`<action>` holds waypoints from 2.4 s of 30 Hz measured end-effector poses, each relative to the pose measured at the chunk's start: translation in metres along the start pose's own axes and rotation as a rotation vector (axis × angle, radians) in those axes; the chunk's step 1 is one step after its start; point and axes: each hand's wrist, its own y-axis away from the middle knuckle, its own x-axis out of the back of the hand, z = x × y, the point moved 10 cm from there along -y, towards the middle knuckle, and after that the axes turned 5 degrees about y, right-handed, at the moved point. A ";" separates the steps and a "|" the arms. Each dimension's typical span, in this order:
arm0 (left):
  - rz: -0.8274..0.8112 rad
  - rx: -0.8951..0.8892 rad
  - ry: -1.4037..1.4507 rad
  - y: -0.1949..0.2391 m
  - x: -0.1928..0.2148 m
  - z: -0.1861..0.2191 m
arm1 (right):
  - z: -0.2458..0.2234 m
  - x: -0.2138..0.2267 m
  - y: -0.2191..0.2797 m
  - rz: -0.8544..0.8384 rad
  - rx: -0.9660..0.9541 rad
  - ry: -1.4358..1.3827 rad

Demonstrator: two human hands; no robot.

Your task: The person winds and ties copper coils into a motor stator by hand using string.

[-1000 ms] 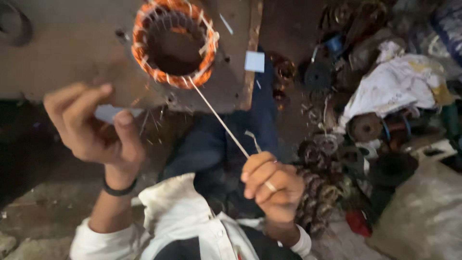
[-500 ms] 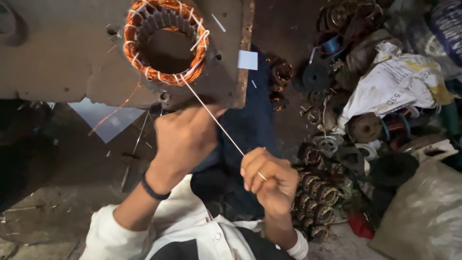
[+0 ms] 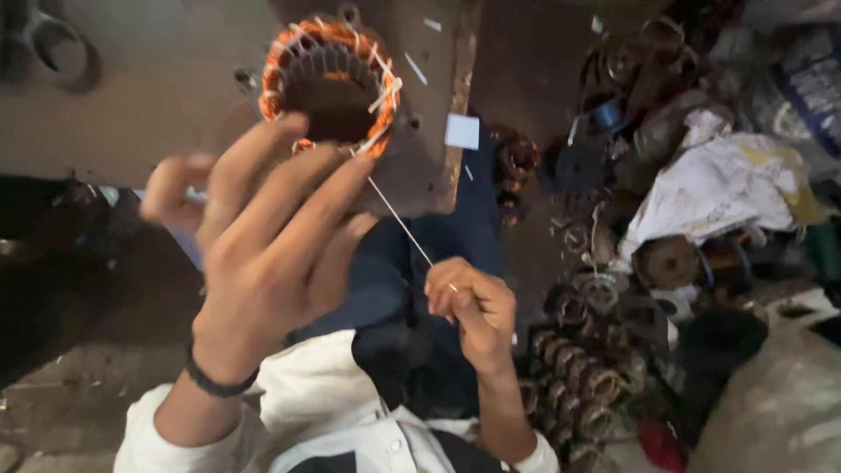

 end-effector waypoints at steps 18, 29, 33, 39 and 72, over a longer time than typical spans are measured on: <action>-0.178 0.019 0.203 -0.014 -0.040 -0.035 | 0.025 0.185 0.119 0.704 -0.503 1.048; -0.251 0.089 0.383 -0.024 -0.047 -0.049 | 0.046 0.169 0.072 0.696 -0.186 -0.607; -0.254 0.027 0.339 -0.020 -0.043 -0.046 | 0.026 0.071 0.015 0.464 -0.249 -0.068; -0.203 -0.028 0.266 -0.010 -0.043 -0.044 | -0.043 -0.006 -0.058 0.351 0.035 0.364; -0.170 -0.057 0.176 -0.008 -0.049 -0.047 | 0.067 0.190 0.035 0.501 -0.086 -1.343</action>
